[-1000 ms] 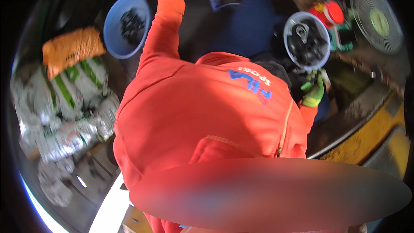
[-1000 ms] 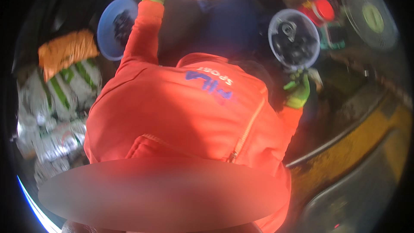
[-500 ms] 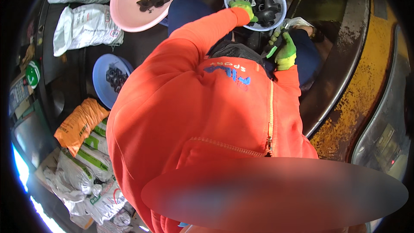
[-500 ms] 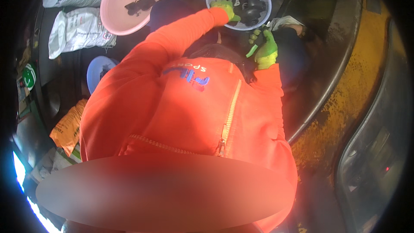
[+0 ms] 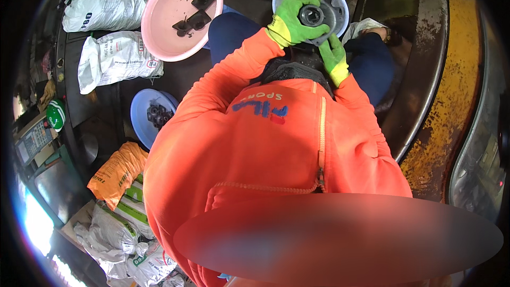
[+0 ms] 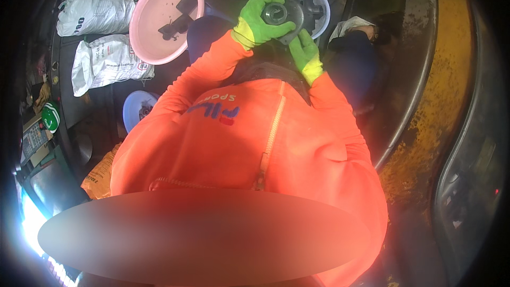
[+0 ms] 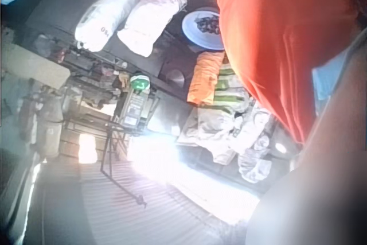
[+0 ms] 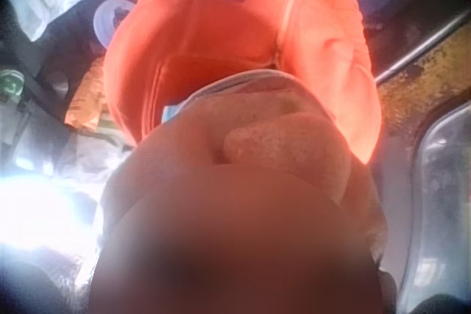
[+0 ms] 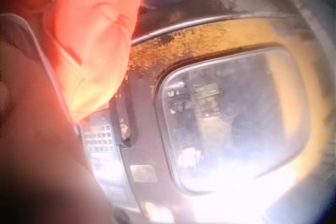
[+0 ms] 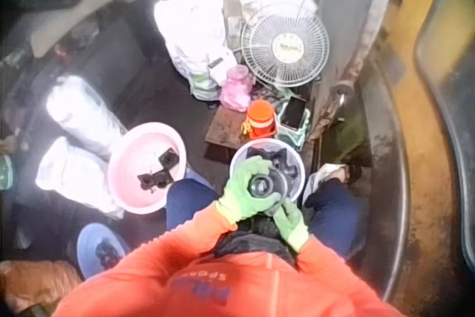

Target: The person sits on the floor and repeatedly cleans small black metal parts using a cloth. They pick each part from a white bowl, wipe it, and place it into a pink bowl. The person also briefly interacts with a nearby machine.

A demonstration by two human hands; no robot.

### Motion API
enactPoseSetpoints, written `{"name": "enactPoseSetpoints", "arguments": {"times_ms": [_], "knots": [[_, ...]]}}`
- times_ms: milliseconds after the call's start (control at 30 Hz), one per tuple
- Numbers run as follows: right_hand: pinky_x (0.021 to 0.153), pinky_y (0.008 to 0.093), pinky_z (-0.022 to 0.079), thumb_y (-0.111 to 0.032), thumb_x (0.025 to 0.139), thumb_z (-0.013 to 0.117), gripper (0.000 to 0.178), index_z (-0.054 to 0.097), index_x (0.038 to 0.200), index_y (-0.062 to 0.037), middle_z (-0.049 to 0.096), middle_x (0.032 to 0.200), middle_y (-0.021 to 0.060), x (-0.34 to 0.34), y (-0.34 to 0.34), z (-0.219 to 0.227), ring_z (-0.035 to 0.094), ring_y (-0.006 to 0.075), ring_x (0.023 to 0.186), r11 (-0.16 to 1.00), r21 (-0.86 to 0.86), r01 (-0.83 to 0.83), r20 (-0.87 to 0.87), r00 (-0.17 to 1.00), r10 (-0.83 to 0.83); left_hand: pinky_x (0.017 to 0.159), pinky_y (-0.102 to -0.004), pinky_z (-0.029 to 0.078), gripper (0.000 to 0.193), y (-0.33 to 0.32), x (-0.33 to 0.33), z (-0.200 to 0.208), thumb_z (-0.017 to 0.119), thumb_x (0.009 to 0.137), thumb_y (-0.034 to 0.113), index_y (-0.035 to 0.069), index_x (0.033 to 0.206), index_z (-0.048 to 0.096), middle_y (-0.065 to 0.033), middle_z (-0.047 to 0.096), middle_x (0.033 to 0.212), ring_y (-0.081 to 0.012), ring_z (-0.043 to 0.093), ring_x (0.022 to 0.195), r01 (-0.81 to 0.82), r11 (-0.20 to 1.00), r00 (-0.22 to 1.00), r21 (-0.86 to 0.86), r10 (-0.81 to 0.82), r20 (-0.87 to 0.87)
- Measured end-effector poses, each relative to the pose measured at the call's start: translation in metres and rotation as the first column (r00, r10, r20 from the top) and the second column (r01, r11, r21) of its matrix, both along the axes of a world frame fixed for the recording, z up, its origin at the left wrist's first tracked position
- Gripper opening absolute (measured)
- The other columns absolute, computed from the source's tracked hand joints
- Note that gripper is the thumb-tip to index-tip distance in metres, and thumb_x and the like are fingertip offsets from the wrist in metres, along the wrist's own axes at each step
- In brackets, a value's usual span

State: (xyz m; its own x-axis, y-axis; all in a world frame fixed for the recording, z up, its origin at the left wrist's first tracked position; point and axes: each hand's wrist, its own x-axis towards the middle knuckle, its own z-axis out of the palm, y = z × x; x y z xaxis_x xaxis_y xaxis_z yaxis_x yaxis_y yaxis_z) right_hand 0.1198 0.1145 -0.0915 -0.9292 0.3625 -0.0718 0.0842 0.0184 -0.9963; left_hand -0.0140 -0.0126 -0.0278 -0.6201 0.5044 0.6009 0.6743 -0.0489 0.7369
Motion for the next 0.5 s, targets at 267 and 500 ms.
{"name": "enactPoseSetpoints", "arguments": {"times_ms": [267,500], "knots": [[0.092,0.0352,0.047,-0.018,0.081,0.069,0.048,0.056,0.126,-0.0075,0.063,0.12,0.0104,-0.021,-0.012,0.027,0.06,0.0282,0.11,0.934,0.317,0.164,-0.347,0.937,-0.047,0.084,-0.0308,0.052,0.055,-0.003,0.034,0.043,0.084,0.064,0.021,0.003,0.111,0.063,-0.0083,0.065,0.109,-0.0176,0.063,0.097,0.019,0.999,0.932,-0.051,0.001,0.361],[0.089,0.0342,0.049,-0.019,0.086,0.065,0.042,0.055,0.124,-0.0043,0.062,0.116,0.0119,-0.027,-0.018,0.053,0.061,0.0249,0.105,0.863,0.453,0.223,-0.392,0.92,-0.032,0.084,-0.0381,0.047,0.053,0.013,0.056,0.046,0.085,0.06,0.026,0.006,0.102,0.059,-0.0116,0.059,0.103,-0.0259,0.057,0.092,-0.177,0.984,0.886,0.012,0.155,0.437]]}}
